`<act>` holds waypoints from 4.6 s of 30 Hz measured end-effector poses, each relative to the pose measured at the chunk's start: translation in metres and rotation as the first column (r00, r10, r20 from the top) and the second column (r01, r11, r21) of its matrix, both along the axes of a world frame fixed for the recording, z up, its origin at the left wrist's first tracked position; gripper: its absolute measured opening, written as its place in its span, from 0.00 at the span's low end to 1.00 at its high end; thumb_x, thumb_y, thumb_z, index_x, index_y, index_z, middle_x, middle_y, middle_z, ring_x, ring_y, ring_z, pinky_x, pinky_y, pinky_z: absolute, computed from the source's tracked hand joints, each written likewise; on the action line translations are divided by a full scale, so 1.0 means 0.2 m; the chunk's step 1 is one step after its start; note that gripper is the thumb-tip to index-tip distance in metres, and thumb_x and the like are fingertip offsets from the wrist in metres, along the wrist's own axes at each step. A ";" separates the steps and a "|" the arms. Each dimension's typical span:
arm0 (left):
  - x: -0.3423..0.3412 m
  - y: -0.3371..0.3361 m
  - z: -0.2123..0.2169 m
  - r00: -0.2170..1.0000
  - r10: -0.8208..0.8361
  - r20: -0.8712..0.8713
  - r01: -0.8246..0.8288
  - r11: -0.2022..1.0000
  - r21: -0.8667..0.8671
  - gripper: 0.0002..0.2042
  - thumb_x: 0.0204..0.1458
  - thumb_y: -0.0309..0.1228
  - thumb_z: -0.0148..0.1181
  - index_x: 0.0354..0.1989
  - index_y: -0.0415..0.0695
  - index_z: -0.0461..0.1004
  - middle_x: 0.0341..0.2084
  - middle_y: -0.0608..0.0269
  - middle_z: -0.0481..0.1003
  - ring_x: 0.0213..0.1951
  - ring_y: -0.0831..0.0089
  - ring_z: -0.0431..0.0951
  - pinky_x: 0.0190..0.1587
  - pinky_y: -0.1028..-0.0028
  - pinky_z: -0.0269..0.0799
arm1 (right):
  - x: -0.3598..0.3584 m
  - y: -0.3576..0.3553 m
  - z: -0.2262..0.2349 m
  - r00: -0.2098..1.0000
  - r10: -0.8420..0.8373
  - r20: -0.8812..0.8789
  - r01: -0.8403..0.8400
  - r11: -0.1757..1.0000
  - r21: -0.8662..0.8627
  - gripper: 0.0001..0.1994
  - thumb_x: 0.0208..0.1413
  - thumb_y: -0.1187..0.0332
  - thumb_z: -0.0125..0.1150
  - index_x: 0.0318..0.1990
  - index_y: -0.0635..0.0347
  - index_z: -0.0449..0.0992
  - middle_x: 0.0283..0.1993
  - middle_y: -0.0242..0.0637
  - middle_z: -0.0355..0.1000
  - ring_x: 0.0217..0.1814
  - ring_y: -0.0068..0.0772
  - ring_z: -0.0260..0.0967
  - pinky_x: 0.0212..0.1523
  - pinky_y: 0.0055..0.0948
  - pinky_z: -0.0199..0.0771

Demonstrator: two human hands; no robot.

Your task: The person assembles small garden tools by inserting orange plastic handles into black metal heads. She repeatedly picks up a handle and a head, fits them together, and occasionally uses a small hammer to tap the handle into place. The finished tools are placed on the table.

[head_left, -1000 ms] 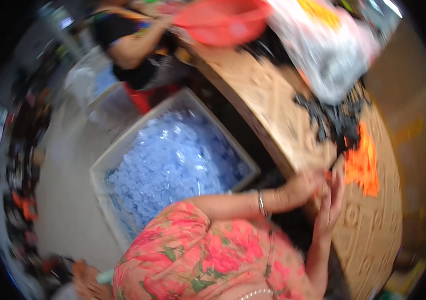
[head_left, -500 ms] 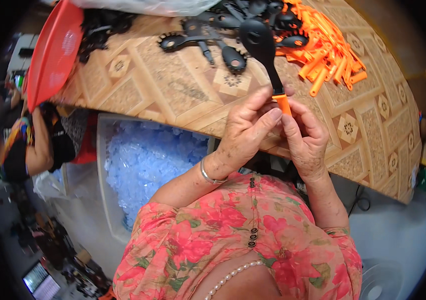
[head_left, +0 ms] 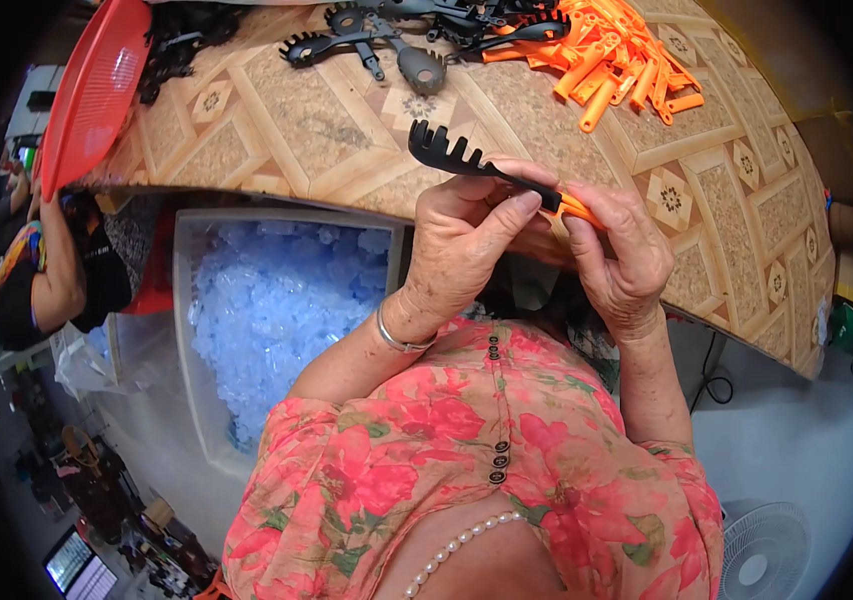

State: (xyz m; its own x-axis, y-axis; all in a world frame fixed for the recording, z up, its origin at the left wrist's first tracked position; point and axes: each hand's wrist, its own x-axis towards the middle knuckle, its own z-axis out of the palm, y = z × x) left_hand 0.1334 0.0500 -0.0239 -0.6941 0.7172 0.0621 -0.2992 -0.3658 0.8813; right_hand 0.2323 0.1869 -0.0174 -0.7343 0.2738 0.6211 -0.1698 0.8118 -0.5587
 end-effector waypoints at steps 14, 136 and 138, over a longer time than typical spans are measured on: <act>0.36 0.20 0.07 0.966 -0.151 -0.211 0.098 0.965 -0.242 0.06 0.54 0.23 0.58 0.38 0.36 0.76 0.29 0.65 0.77 0.30 0.82 0.74 0.33 0.83 0.71 | 0.47 0.04 -0.04 0.996 0.085 0.038 -0.013 0.535 -0.845 0.06 0.59 0.69 0.56 0.36 0.63 0.72 0.29 0.28 0.69 0.24 0.12 0.62 0.23 0.14 0.62; 0.40 0.04 -0.11 0.789 0.233 -0.569 -0.407 0.892 -0.198 0.15 0.44 0.37 0.66 0.23 0.35 0.72 0.17 0.57 0.71 0.23 0.70 0.71 0.26 0.71 0.66 | 0.37 -0.16 -0.07 0.996 -0.061 0.059 0.069 0.989 -0.130 0.13 0.50 0.77 0.61 0.44 0.65 0.73 0.33 0.46 0.74 0.32 0.41 0.73 0.35 0.32 0.72; 0.40 0.04 -0.09 0.797 0.223 -0.562 -0.391 0.899 -0.198 0.15 0.44 0.36 0.66 0.22 0.35 0.72 0.17 0.57 0.71 0.23 0.70 0.72 0.26 0.71 0.66 | 0.38 -0.15 -0.07 0.997 -0.061 0.056 0.068 0.988 -0.135 0.13 0.50 0.77 0.61 0.44 0.65 0.73 0.33 0.46 0.74 0.32 0.41 0.73 0.34 0.32 0.72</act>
